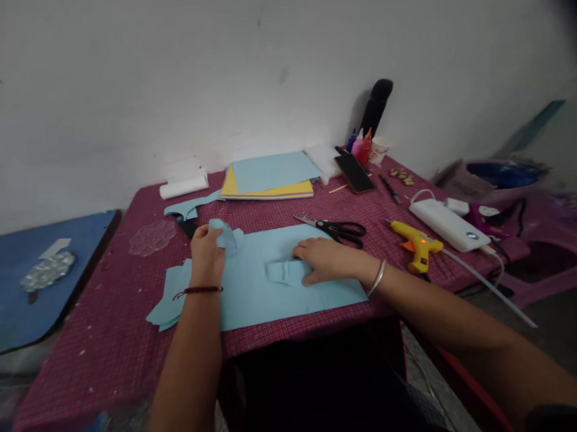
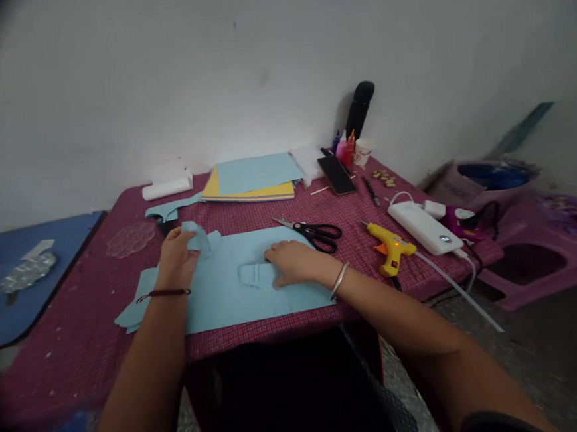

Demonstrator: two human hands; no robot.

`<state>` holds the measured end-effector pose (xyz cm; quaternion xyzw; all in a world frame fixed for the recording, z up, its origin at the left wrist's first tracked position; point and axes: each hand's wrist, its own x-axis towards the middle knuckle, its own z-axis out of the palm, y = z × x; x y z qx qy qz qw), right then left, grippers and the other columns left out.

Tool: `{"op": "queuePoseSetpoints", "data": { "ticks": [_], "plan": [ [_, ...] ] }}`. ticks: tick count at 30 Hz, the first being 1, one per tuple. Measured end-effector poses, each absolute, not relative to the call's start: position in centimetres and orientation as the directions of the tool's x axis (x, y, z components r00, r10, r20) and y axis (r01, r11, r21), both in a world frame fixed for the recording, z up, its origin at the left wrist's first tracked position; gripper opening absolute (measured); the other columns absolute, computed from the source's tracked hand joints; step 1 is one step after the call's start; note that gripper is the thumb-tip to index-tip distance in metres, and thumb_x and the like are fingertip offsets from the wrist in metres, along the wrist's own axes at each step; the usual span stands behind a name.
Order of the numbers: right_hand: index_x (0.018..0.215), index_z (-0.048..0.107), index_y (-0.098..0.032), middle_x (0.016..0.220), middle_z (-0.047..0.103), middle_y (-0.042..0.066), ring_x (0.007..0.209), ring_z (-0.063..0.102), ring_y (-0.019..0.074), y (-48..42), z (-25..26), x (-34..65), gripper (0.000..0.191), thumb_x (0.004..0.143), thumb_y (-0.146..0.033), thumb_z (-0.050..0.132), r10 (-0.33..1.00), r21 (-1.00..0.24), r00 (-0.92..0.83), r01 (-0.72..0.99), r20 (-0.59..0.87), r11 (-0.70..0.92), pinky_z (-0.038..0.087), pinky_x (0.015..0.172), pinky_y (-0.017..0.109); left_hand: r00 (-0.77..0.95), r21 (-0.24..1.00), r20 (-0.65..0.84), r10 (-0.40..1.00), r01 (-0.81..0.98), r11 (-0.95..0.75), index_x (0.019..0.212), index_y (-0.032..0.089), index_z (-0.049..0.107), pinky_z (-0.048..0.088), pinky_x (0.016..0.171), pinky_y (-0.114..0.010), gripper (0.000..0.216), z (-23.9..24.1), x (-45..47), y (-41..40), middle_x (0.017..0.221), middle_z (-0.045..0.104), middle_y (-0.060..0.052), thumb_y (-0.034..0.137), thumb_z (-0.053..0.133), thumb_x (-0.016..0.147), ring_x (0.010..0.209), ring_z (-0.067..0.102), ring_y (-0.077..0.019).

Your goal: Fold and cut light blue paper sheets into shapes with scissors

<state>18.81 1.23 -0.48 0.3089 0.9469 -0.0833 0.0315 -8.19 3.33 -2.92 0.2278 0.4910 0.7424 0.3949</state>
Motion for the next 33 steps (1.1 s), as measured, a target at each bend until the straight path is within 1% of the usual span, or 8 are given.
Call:
{"op": "queuePoseSetpoints", "data": {
  "ticks": [4,8,10,12,18,23,27,33],
  "plan": [
    [0.091,0.065,-0.018,0.091,0.068,0.008,0.083,0.063,0.0231,1.3,0.0,18.8,0.024,0.075,-0.034,0.071,0.592,-0.13,-0.797,0.603,-0.114,0.787,0.043,0.07,0.029,-0.713,0.861,0.009,0.701,-0.35,-0.368,0.072,0.02,0.049,0.047,0.057,-0.02,0.022,-1.1,-10.2,2.5,0.065,0.058,0.007,0.009,0.06,0.056,0.057,0.057,-0.0082],
    [0.096,0.061,-0.012,0.105,0.062,0.019,0.099,0.058,0.0309,2.3,3.2,18.8,0.016,0.087,-0.013,0.048,0.692,-0.079,-0.719,0.687,0.064,0.722,0.038,0.081,0.037,-0.824,0.828,0.013,0.566,-0.309,-0.468,0.07,0.022,0.042,0.048,0.061,-0.02,0.021,0.0,-12.8,1.7,0.066,0.055,0.008,0.009,0.054,0.061,0.06,0.057,-0.0078],
    [0.096,0.059,-0.011,0.107,0.061,0.02,0.103,0.054,0.0328,3.4,4.9,17.9,0.017,0.087,-0.013,0.045,0.707,-0.198,-0.695,0.68,0.135,0.706,0.036,0.083,0.039,-0.831,0.83,-0.006,0.556,-0.315,-0.461,0.069,0.022,0.04,0.048,0.06,-0.021,0.02,-0.2,-13.3,1.7,0.065,0.055,0.007,0.009,0.054,0.062,0.061,0.058,-0.0089],
    [0.088,0.06,-0.013,0.099,0.064,0.016,0.095,0.056,0.0296,5.0,5.7,16.0,0.009,0.085,-0.016,0.052,0.68,-0.365,-0.731,0.619,0.055,0.696,0.038,0.08,0.036,-0.819,0.833,-0.015,0.574,-0.328,-0.446,0.069,0.022,0.041,0.048,0.061,-0.022,0.017,-0.6,-13.2,2.0,0.066,0.056,0.006,0.01,0.053,0.064,0.063,0.06,-0.0098],
    [0.074,0.059,-0.017,0.07,0.062,0.0,0.065,0.054,0.0145,9.1,3.6,9.0,0.015,0.084,-0.026,0.053,0.597,-0.594,-0.799,0.515,-0.071,0.619,0.038,0.058,0.024,-0.758,0.874,0.045,0.651,-0.286,-0.393,0.07,0.022,0.042,0.048,0.06,-0.022,0.008,-1.3,-13.2,1.4,0.064,0.055,0.004,0.021,0.048,0.076,0.061,0.059,-0.0094],
    [0.068,0.059,-0.018,0.06,0.056,-0.004,0.056,0.047,0.0116,12.0,1.9,7.7,0.01,0.076,-0.023,0.056,0.615,-0.708,-0.786,0.467,-0.058,0.53,0.035,0.054,0.024,-0.484,0.972,0.133,0.865,-0.109,-0.211,0.067,0.021,0.053,0.038,0.042,-0.021,0.016,-2.1,-12.8,0.3,0.056,0.053,0.004,0.032,0.06,0.076,0.044,0.047,-0.0091],
    [0.071,0.06,-0.018,0.062,0.057,-0.003,0.057,0.047,0.0122,14.2,1.6,9.4,0.009,0.074,-0.026,0.057,0.666,-0.766,-0.744,0.455,-0.046,0.455,0.035,0.053,0.024,-0.174,0.98,0.141,0.975,0.161,-0.113,0.063,0.018,0.061,0.048,0.054,-0.025,0.018,-2.6,-11.8,2.5,0.06,0.058,0.001,0.025,0.077,0.067,0.059,0.056,-0.0136],
    [0.074,0.063,-0.018,0.063,0.06,0.001,0.053,0.054,0.0152,11.9,0.0,13.4,0.019,0.076,-0.037,0.059,0.536,-0.85,-0.822,0.413,-0.193,0.327,0.04,0.047,0.025,0.068,0.89,0.005,0.998,0.454,-0.035,0.117,0.02,0.058,0.053,0.086,-0.041,0.029,-3.2,-11.2,5.8,0.123,0.058,-0.01,0.034,0.053,0.093,0.101,0.06,-0.02]
  ]
}}
